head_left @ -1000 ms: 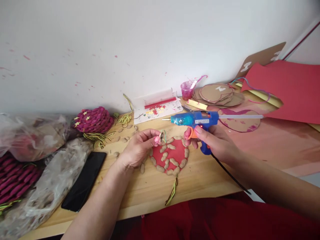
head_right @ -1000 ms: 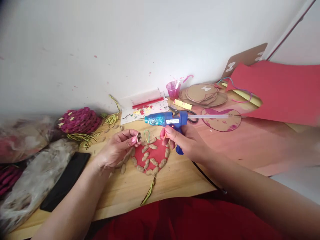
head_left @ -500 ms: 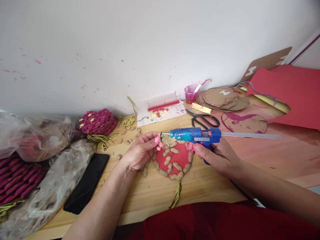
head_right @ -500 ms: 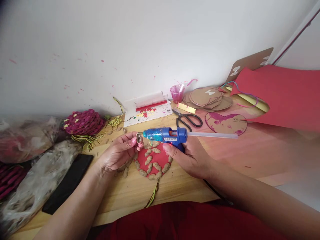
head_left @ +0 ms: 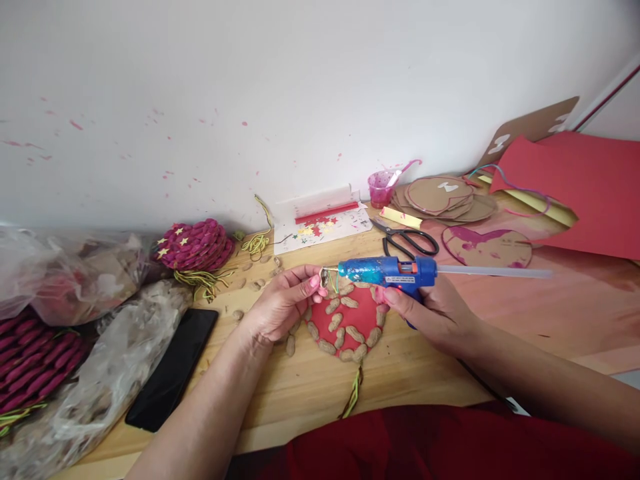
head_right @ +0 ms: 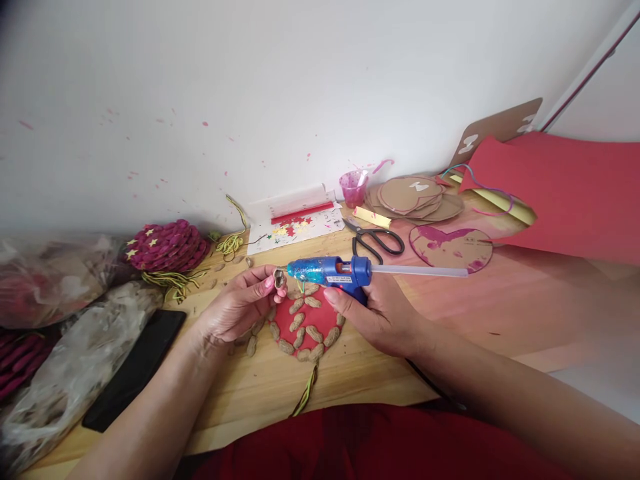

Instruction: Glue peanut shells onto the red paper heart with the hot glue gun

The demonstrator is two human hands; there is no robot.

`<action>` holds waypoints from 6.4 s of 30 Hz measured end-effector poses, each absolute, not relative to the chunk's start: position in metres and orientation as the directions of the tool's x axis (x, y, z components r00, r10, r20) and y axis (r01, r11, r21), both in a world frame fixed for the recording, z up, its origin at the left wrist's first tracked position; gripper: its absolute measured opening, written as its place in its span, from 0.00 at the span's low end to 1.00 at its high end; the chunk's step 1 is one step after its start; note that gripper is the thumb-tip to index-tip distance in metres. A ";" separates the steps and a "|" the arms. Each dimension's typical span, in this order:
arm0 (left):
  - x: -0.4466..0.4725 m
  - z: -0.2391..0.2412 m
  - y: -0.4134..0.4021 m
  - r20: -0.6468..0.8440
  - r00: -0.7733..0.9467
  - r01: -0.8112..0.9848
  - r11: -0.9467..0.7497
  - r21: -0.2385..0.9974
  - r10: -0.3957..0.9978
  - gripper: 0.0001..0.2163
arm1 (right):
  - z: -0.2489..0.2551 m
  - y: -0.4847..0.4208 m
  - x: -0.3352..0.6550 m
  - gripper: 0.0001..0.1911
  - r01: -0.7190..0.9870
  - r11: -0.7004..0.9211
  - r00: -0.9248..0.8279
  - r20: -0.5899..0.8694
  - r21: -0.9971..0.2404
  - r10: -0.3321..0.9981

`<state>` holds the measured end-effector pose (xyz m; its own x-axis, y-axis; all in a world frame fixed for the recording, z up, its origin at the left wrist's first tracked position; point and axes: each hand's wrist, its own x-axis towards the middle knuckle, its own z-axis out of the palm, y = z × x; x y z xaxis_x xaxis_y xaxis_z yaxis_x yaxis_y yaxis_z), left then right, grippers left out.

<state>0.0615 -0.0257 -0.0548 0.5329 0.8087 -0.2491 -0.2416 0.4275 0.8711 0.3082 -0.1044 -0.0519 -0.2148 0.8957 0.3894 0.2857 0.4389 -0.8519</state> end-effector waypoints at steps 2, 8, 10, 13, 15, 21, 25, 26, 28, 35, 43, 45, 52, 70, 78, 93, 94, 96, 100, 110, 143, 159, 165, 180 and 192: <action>0.062 -0.055 -0.026 -0.252 0.532 -0.236 0.427 0.873 0.809 0.15 | -0.053 -0.105 0.308 0.11 0.283 0.442 -0.215 0.393 -0.851 0.894; 0.061 -0.055 -0.027 -0.260 0.523 -0.232 0.429 0.873 0.812 0.16 | -0.053 -0.104 0.309 0.10 0.279 0.454 -0.214 0.406 -0.846 0.889; 0.061 -0.054 -0.027 -0.262 0.523 -0.229 0.430 0.873 0.811 0.16 | -0.053 -0.104 0.309 0.10 0.279 0.453 -0.218 0.403 -0.847 0.889; 0.061 -0.052 -0.028 -0.260 0.524 -0.229 0.429 0.874 0.811 0.16 | -0.053 -0.105 0.309 0.11 0.279 0.445 -0.219 0.395 -0.851 0.892; 0.061 -0.052 -0.027 -0.263 0.523 -0.226 0.429 0.874 0.811 0.16 | -0.052 -0.105 0.308 0.11 0.271 0.441 -0.218 0.391 -0.856 0.894; 0.060 -0.053 -0.026 -0.257 0.518 -0.240 0.427 0.872 0.816 0.16 | -0.051 -0.104 0.308 0.11 0.278 0.450 -0.213 0.402 -0.849 0.890; 0.059 -0.053 -0.026 -0.244 0.523 -0.251 0.421 0.872 0.817 0.15 | -0.050 -0.103 0.308 0.11 0.286 0.458 -0.215 0.410 -0.842 0.886; 0.059 -0.053 -0.026 -0.240 0.525 -0.253 0.419 0.872 0.816 0.15 | -0.050 -0.103 0.308 0.11 0.287 0.459 -0.217 0.410 -0.841 0.886; 0.059 -0.053 -0.026 -0.237 0.526 -0.254 0.417 0.873 0.817 0.15 | -0.050 -0.103 0.308 0.11 0.287 0.455 -0.214 0.406 -0.843 0.888; 0.059 -0.052 -0.026 -0.239 0.518 -0.260 0.417 0.871 0.821 0.15 | -0.053 -0.105 0.310 0.12 0.306 0.418 -0.213 0.366 -0.855 0.906; 0.060 -0.051 -0.026 -0.229 0.522 -0.271 0.414 0.869 0.822 0.14 | -0.051 -0.104 0.310 0.12 0.335 0.440 -0.205 0.392 -0.833 0.897; 0.060 -0.051 -0.026 -0.229 0.519 -0.273 0.414 0.868 0.824 0.14 | -0.051 -0.103 0.309 0.13 0.342 0.444 -0.210 0.393 -0.828 0.895; 0.061 -0.050 -0.026 -0.226 0.508 -0.297 0.416 0.860 0.831 0.14 | -0.049 -0.103 0.310 0.15 0.377 0.435 -0.202 0.385 -0.818 0.900; 0.058 -0.053 -0.024 -0.217 0.502 -0.338 0.421 0.842 0.837 0.13 | -0.051 -0.109 0.309 0.12 0.368 0.483 -0.304 0.388 -0.795 0.870; 0.058 -0.052 -0.024 -0.203 0.497 -0.323 0.397 0.859 0.843 0.13 | -0.050 -0.109 0.309 0.13 0.400 0.493 -0.308 0.393 -0.773 0.866; 0.060 -0.052 -0.024 -0.206 0.493 -0.321 0.397 0.860 0.845 0.13 | -0.046 -0.108 0.308 0.13 0.396 0.523 -0.324 0.418 -0.755 0.849; 0.060 -0.052 -0.024 -0.206 0.494 -0.322 0.398 0.859 0.845 0.13 | -0.046 -0.108 0.308 0.13 0.395 0.523 -0.324 0.419 -0.755 0.849; 0.059 -0.051 -0.024 -0.210 0.494 -0.324 0.402 0.856 0.844 0.13 | -0.046 -0.108 0.308 0.13 0.402 0.521 -0.321 0.417 -0.753 0.850; 0.058 -0.051 -0.024 -0.216 0.493 -0.329 0.411 0.850 0.842 0.14 | -0.048 -0.109 0.309 0.12 0.422 0.520 -0.321 0.414 -0.742 0.852; 0.058 -0.051 -0.024 -0.217 0.496 -0.333 0.415 0.847 0.841 0.14 | -0.048 -0.109 0.309 0.13 0.425 0.541 -0.320 0.439 -0.726 0.840; 0.065 -0.049 -0.043 0.262 0.704 0.377 -0.659 0.651 0.661 0.04 | -0.049 -0.096 0.305 0.20 0.094 -0.051 -0.047 -0.056 -0.994 0.997; 0.071 -0.047 -0.060 0.178 0.886 0.389 -0.896 0.217 0.428 0.09 | -0.060 -0.093 0.300 0.23 -0.021 -0.166 -0.040 -0.166 -0.986 0.985; 0.073 -0.048 -0.061 0.147 0.896 0.392 -0.903 0.176 0.418 0.10 | -0.060 -0.092 0.300 0.23 -0.024 -0.184 -0.029 -0.183 -0.983 0.983; 0.072 -0.049 -0.061 0.147 0.882 0.400 -0.877 0.266 0.447 0.09 | -0.058 -0.090 0.301 0.23 0.039 -0.182 -0.046 -0.184 -0.982 0.982; 0.069 -0.049 -0.053 0.321 0.805 0.382 -0.850 0.363 0.499 0.08 | -0.058 -0.091 0.302 0.24 0.036 -0.182 -0.057 -0.183 -0.983 0.981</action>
